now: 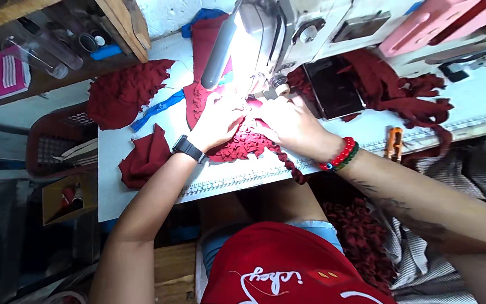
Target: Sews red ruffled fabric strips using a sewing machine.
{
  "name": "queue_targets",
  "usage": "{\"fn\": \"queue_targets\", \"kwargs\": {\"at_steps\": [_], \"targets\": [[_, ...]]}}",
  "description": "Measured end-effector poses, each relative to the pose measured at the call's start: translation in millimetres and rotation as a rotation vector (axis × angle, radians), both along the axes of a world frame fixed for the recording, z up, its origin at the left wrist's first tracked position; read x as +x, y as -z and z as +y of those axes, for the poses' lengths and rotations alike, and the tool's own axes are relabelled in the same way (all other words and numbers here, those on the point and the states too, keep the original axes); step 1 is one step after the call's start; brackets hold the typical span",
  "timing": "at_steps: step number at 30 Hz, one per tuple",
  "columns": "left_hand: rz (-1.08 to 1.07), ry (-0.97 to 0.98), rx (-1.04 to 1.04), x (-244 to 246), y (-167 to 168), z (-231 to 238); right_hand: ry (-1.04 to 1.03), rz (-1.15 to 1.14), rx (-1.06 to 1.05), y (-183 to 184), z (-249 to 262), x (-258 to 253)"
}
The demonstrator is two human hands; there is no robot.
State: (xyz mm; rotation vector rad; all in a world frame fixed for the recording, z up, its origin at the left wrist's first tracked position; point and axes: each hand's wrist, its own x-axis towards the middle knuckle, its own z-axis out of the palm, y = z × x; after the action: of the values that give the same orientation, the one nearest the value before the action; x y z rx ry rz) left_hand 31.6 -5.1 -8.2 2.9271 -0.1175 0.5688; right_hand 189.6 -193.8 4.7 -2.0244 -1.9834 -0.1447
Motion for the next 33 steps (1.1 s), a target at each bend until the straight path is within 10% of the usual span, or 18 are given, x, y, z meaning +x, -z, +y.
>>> {"fn": "queue_targets", "kwargs": {"at_steps": [21,33], "targets": [[-0.074,-0.244,-0.134,10,4,-39,0.233,0.991,-0.317,-25,11,14],[-0.044,-0.299,-0.033,14,2,-42,0.311,0.912,-0.256,-23,15,11]]}}
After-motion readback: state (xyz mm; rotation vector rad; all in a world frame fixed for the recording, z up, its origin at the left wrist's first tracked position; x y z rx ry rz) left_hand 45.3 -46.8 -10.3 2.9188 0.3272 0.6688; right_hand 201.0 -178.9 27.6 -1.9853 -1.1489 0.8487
